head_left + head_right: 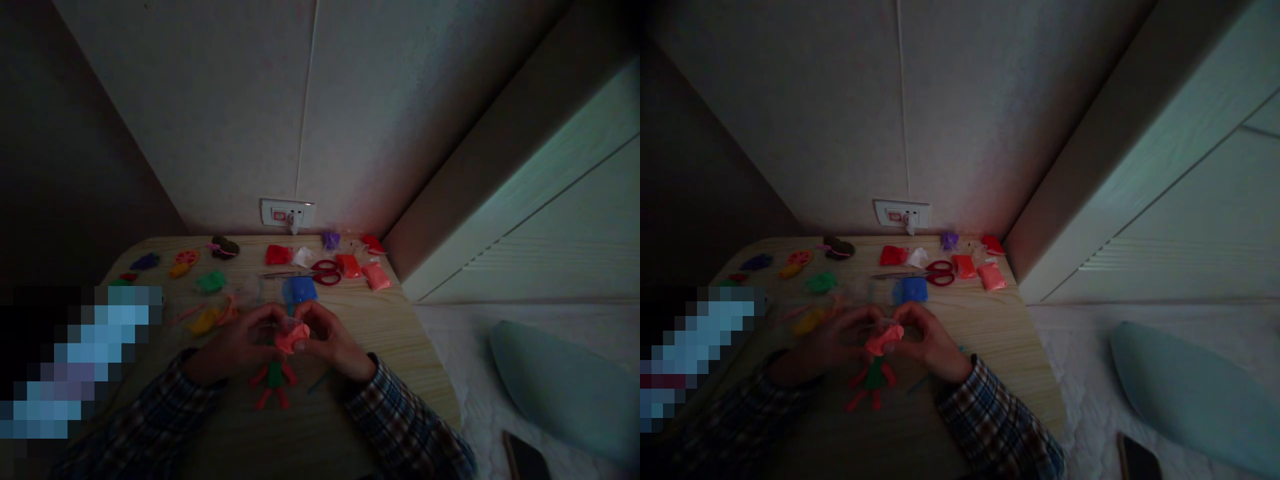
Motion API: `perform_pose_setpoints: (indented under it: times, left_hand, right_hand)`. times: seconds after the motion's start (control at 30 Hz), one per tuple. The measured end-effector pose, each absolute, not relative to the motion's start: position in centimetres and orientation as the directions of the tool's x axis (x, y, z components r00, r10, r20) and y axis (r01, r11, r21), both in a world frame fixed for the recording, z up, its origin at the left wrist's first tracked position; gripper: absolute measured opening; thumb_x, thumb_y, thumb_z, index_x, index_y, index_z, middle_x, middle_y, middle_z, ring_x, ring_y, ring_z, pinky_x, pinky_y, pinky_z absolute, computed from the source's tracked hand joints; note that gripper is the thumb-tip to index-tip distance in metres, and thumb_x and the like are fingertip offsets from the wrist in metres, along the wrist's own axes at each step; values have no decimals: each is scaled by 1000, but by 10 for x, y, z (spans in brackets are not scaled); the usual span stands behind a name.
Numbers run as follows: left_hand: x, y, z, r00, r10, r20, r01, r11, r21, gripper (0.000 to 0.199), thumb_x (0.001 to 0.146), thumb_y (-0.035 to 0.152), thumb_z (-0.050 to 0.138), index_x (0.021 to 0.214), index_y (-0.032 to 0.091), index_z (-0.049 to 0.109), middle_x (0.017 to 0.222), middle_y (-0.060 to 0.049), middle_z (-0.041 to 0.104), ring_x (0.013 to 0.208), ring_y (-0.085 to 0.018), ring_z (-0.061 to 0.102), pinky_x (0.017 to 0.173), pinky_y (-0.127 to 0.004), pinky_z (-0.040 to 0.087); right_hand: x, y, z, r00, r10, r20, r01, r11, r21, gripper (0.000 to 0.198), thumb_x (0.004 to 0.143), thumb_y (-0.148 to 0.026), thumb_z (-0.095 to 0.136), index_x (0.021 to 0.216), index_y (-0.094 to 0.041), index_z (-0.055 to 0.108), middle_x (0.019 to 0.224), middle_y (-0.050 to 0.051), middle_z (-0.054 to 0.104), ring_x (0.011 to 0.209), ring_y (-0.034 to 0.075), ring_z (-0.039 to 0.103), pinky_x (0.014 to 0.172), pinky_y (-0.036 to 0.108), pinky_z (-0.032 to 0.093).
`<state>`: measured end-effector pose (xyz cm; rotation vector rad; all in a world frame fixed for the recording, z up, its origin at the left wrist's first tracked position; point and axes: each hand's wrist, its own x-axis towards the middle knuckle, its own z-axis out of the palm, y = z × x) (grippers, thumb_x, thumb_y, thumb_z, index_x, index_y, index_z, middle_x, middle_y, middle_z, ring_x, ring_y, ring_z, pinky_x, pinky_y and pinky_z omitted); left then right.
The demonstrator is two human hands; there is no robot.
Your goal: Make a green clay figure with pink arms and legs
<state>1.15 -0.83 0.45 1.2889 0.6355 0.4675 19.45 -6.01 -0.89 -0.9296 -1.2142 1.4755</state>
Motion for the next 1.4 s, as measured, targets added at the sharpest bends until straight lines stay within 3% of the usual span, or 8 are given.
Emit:
perform_pose_setpoints:
  times: [0.2,0.43,0.6,0.83,1.17,1.4]
  left_hand:
    - [14,-8,7,735,655,-176,67,189,980,31,60,29,82,75,17,57,75,3,51,71,-13,53,66,-26,47]
    - [18,-10,-2,771,601,-210,60,260,964,38,59,35,83,71,18,51,67,4,50,62,-11,50,58,-23,44]
    - [18,-9,3,743,647,-171,69,179,981,34,60,31,81,65,18,49,64,6,46,59,-10,46,55,-21,42]
    - [14,-5,10,706,697,-124,161,13,987,28,62,30,74,63,19,48,63,5,47,61,-12,48,58,-22,43]
    - [22,-13,18,659,740,-135,308,-101,946,29,62,34,66,55,20,42,55,6,41,55,-11,39,52,-23,34]
    - [23,-15,16,674,726,-136,267,-67,961,33,62,31,67,54,20,37,54,7,37,54,-11,36,52,-23,33]
  right_hand:
    - [193,-62,-7,-249,968,1,-229,-58,-972,43,63,-48,80,79,-20,51,74,-5,50,68,11,46,63,23,36]
    - [191,-62,-7,-258,966,-7,-245,-72,-967,44,62,-46,82,77,-20,51,68,-6,48,60,9,41,57,21,33]
    - [193,-62,-6,-283,959,29,-304,-61,-951,41,65,-46,80,79,-20,52,69,-5,51,60,10,45,59,22,36]
    - [196,-65,-9,-290,954,69,-373,-46,-927,44,78,-61,60,92,-19,61,76,1,56,70,16,52,66,29,44]
    - [197,-59,-14,-381,924,14,-378,-142,-915,43,60,-47,83,78,-19,56,68,-6,55,59,8,50,59,22,40]
    - [195,-61,-13,-438,898,-31,-404,-228,-886,42,60,-39,86,79,-19,54,69,-7,53,59,7,48,58,20,37]
